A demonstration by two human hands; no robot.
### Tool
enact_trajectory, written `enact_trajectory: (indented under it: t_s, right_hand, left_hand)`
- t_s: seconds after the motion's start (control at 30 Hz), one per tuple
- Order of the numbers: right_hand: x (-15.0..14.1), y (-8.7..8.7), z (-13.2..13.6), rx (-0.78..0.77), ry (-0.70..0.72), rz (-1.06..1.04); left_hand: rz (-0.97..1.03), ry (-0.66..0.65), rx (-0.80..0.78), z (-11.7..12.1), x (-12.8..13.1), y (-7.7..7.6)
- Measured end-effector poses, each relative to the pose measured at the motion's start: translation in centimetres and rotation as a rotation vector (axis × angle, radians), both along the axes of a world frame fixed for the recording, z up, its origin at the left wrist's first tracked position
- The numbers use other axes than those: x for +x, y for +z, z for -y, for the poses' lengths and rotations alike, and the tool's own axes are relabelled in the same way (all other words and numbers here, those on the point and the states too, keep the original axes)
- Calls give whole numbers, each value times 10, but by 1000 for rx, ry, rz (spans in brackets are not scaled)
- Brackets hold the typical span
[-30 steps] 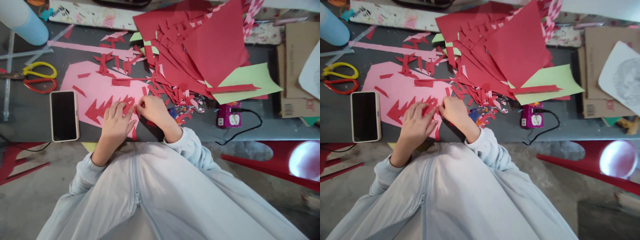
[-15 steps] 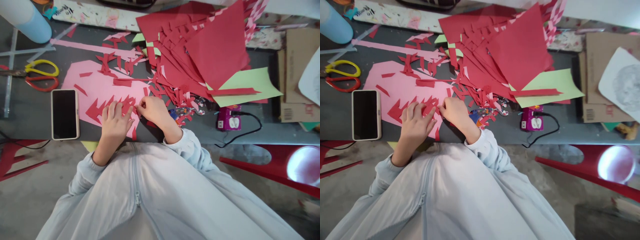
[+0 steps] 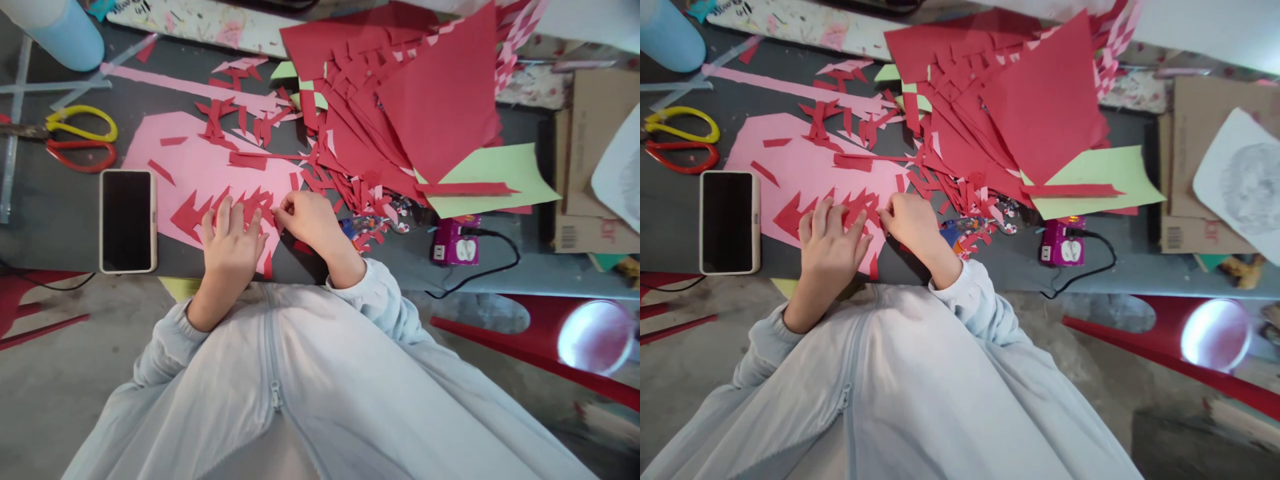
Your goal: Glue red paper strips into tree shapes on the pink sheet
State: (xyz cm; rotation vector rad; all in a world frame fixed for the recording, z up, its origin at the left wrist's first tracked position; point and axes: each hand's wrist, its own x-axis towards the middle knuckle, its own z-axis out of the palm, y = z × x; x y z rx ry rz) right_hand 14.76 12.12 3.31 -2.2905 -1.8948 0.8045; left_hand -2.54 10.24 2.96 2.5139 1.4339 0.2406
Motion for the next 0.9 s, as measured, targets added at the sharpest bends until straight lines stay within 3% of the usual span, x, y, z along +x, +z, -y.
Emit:
enact_trajectory:
  t_s: [0.17, 0.4, 0.67, 0.9]
  right_hand:
    - [0, 1, 1, -5, -1, -18]
    - [2, 0, 2, 15, -6, -12]
    - [1, 2, 3, 39, 12, 9]
    - [6, 19, 14, 159, -12, -38]
  left_hand:
    - [75, 8, 44, -3, -14, -2]
    - [69, 310, 158, -13, -65, -3]
    - [20, 253, 140, -19, -74, -11]
    - [138, 257, 128, -24, -82, 8]
